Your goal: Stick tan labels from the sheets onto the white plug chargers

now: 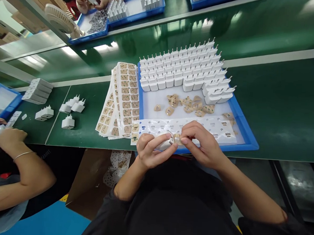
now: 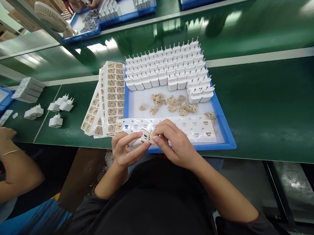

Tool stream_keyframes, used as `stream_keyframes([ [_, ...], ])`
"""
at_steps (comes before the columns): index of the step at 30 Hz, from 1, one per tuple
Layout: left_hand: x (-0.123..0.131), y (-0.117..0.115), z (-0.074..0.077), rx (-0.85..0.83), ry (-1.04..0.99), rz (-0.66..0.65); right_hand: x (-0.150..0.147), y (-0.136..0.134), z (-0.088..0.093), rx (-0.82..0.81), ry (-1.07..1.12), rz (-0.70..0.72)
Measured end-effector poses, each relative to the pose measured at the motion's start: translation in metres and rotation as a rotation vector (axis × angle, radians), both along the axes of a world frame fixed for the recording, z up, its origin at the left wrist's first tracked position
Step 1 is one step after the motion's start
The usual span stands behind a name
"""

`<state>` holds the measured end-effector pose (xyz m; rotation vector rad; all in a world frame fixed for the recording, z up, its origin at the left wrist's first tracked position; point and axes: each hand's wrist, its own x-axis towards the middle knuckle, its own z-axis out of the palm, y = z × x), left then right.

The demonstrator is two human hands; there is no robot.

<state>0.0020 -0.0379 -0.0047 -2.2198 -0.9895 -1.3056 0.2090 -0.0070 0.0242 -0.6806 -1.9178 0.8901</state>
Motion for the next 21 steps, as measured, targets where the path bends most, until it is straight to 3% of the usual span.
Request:
stream_keyframes([
  [6,0.001,0.0,0.004,-0.025,-0.036,-0.018,0.018,0.008,0.003,-0.093,0.002,-0.139],
  [9,0.002,0.0,0.005,-0.035,-0.062,-0.047,0.043,0.03,0.002,-0.215,-0.134,-0.265],
  [12,0.003,0.001,0.004,-0.044,-0.067,-0.048,0.067,0.059,-0.004,-0.225,-0.359,-0.36],
  [16,0.003,0.001,0.003,-0.057,-0.067,-0.038,0.08,0.087,-0.014,-0.151,-0.646,-0.34],
  [21,0.003,0.0,0.004,-0.084,-0.071,-0.04,0.076,0.086,-0.017,-0.076,-0.79,-0.305],
])
